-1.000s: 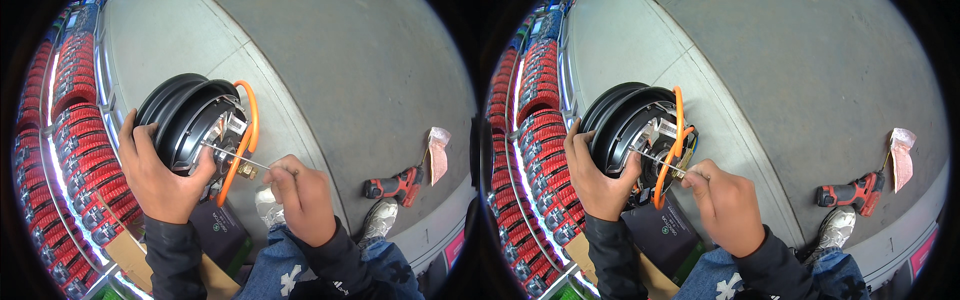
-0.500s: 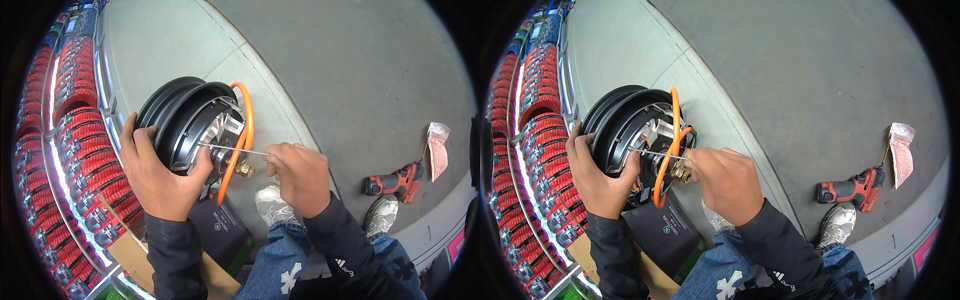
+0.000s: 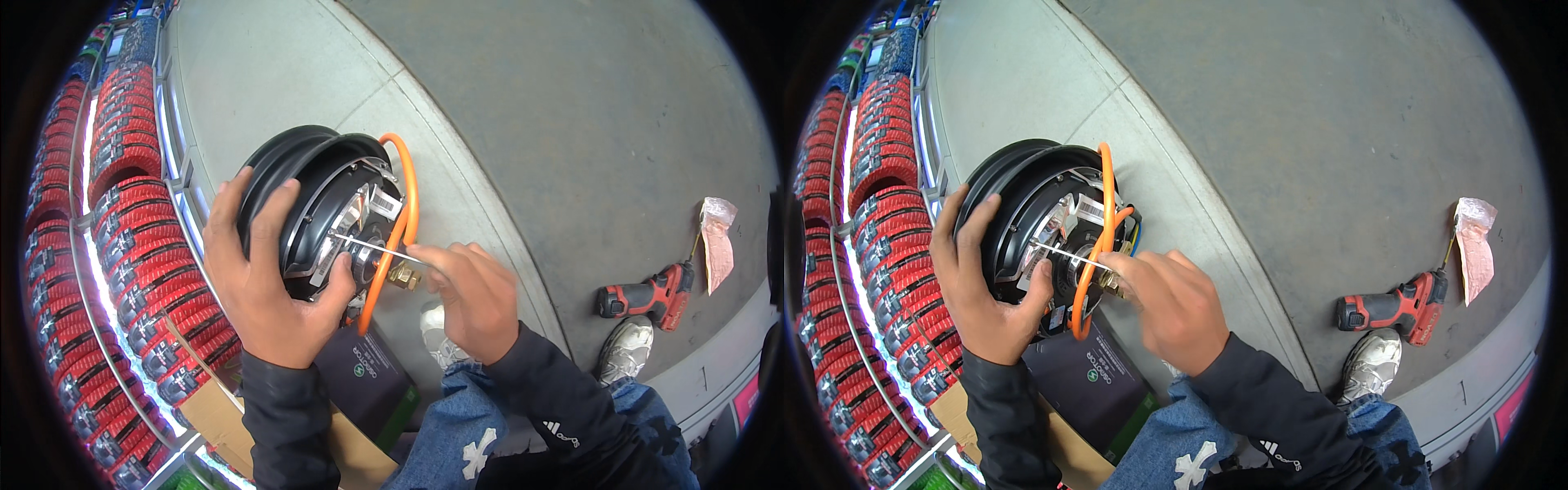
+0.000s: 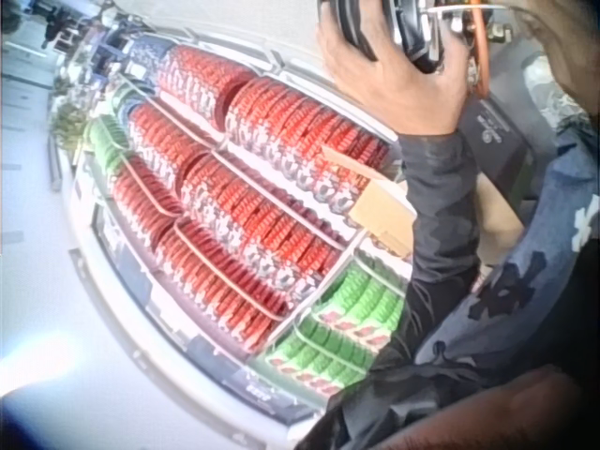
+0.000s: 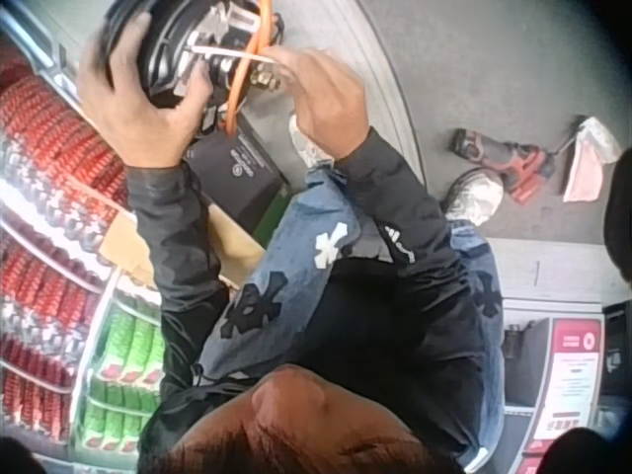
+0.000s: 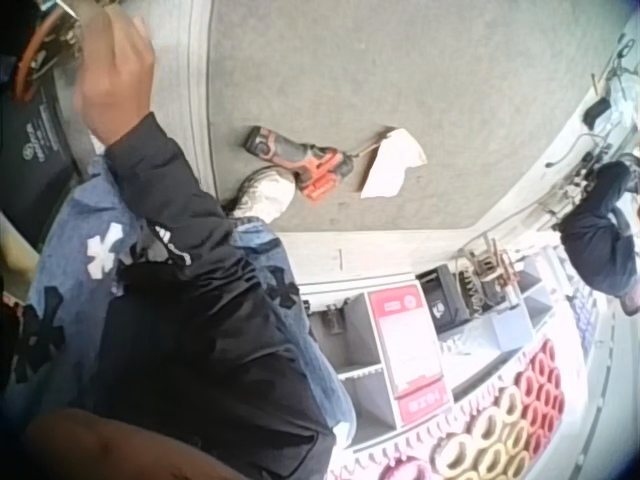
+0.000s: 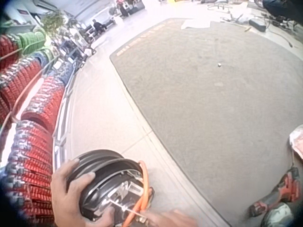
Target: The person assembles a small electric motor by hand, using a screwdriver to tighten screws and secure internal components. They repeatedly adjust parts and reposition the motor while working on the floor of a workshop.
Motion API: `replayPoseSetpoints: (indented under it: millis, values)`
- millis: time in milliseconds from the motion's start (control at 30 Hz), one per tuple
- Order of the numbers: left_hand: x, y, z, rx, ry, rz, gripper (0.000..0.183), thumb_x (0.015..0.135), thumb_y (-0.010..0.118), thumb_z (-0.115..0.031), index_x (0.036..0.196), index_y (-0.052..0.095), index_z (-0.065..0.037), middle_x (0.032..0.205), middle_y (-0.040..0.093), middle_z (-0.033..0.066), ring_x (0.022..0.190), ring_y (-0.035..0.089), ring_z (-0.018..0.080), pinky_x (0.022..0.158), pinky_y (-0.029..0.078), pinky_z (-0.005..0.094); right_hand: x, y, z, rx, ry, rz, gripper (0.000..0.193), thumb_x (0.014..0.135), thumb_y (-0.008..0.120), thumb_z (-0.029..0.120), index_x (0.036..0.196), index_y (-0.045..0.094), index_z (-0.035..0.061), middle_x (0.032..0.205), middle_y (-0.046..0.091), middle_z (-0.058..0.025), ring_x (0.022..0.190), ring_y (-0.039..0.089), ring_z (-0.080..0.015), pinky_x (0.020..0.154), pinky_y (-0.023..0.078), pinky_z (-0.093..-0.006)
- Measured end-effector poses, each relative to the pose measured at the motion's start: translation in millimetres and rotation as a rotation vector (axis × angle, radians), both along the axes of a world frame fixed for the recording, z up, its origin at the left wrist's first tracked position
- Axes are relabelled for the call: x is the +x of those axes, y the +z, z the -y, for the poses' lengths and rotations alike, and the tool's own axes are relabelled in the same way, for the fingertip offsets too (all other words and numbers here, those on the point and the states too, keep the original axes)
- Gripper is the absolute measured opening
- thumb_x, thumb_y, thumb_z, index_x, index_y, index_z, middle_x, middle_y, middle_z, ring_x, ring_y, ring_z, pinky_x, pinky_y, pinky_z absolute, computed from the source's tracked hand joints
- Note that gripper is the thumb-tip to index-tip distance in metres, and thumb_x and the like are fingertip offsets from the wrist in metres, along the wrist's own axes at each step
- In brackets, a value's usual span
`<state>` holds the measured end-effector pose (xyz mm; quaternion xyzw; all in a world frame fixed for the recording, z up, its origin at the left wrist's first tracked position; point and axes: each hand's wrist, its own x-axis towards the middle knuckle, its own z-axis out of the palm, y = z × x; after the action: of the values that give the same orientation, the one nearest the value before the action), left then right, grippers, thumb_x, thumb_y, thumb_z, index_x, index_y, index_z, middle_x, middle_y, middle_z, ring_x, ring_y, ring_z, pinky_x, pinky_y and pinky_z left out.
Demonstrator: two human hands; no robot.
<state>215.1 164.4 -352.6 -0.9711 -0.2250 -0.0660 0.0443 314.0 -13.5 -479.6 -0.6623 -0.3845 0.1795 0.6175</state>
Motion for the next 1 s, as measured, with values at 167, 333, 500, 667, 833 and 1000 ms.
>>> replayPoseSetpoints:
  millis: [167, 333, 500, 667, 833, 1000]
  values:
    - [1, 3, 3, -0.053, 0.065, -0.07, 0.07, 0.073, 0.088, -0.023, 0.14, 0.072, -0.008, 0.152, 0.063, 0.0182, 0.144, 0.057, 0.0404, 0.121, 0.044, 0.0518, -3, 35, 5, -0.031, 0.105, -0.699, 0.028, 0.113, 0.055, 0.003, 0.137, 0.068, -0.0025, 0.086, 0.069, -0.0118, 0.078, 0.069, -0.0245, 0.076, 0.054, -0.0357]
    - [-5, 2, -5, 0.016, -0.029, -0.085, 0.069, 0.072, 0.088, -0.025, 0.138, 0.073, -0.009, 0.151, 0.065, 0.0166, 0.144, 0.058, 0.0393, 0.122, 0.04, 0.0519, 7, 51, 1, -0.161, 0.128, -0.695, 0.032, 0.109, 0.056, -0.003, 0.138, 0.068, -0.0017, 0.084, 0.066, -0.0098, 0.083, 0.067, -0.0257, 0.079, 0.055, -0.0381]
    - [3, 9, 2, -0.004, 0.042, -0.136, 0.065, 0.073, 0.087, -0.026, 0.135, 0.075, -0.01, 0.152, 0.064, 0.0168, 0.145, 0.057, 0.0402, 0.124, 0.038, 0.0527, 12, 6, -4, 0.041, 0.059, 0.101, 0.051, 0.09, 0.069, -0.007, 0.139, 0.071, 0.0017, 0.089, 0.068, -0.0063, 0.078, 0.061, -0.0257, 0.075, 0.048, -0.0392]
    - [-8, 1, -2, 0.012, -0.088, -0.096, 0.051, 0.078, 0.085, -0.022, 0.128, 0.08, -0.016, 0.158, 0.061, 0.0174, 0.149, 0.055, 0.0419, 0.126, 0.035, 0.0568, 18, -7, -9, 0.129, 0.038, 0.233, 0.051, 0.089, 0.072, -0.004, 0.14, 0.071, 0.003, 0.093, 0.068, -0.0062, 0.078, 0.06, -0.0248, 0.073, 0.045, -0.0383]
    - [10, -1, 18, 0.093, -0.1, -0.165, 0.023, 0.084, 0.088, -0.012, 0.106, 0.085, -0.018, 0.151, 0.068, 0.0136, 0.146, 0.059, 0.0431, 0.119, 0.045, 0.0552, 14, 5, -7, 0.112, 0.113, 0.034, 0.043, 0.096, 0.074, 0.006, 0.139, 0.071, 0.0022, 0.096, 0.069, -0.0074, 0.08, 0.061, -0.0279, 0.075, 0.046, -0.04]
    - [5, -17, 7, 0.198, -0.168, -0.069, 0.013, 0.084, 0.088, -0.016, 0.096, 0.082, -0.018, 0.144, 0.073, 0.0072, 0.142, 0.062, 0.0426, 0.114, 0.049, 0.0523, 14, 44, 2, -0.106, 0.136, -0.482, 0.03, 0.107, 0.064, 0.015, 0.13, 0.073, -0.001, 0.084, 0.069, -0.0104, 0.074, 0.063, -0.031, 0.069, 0.048, -0.0411]
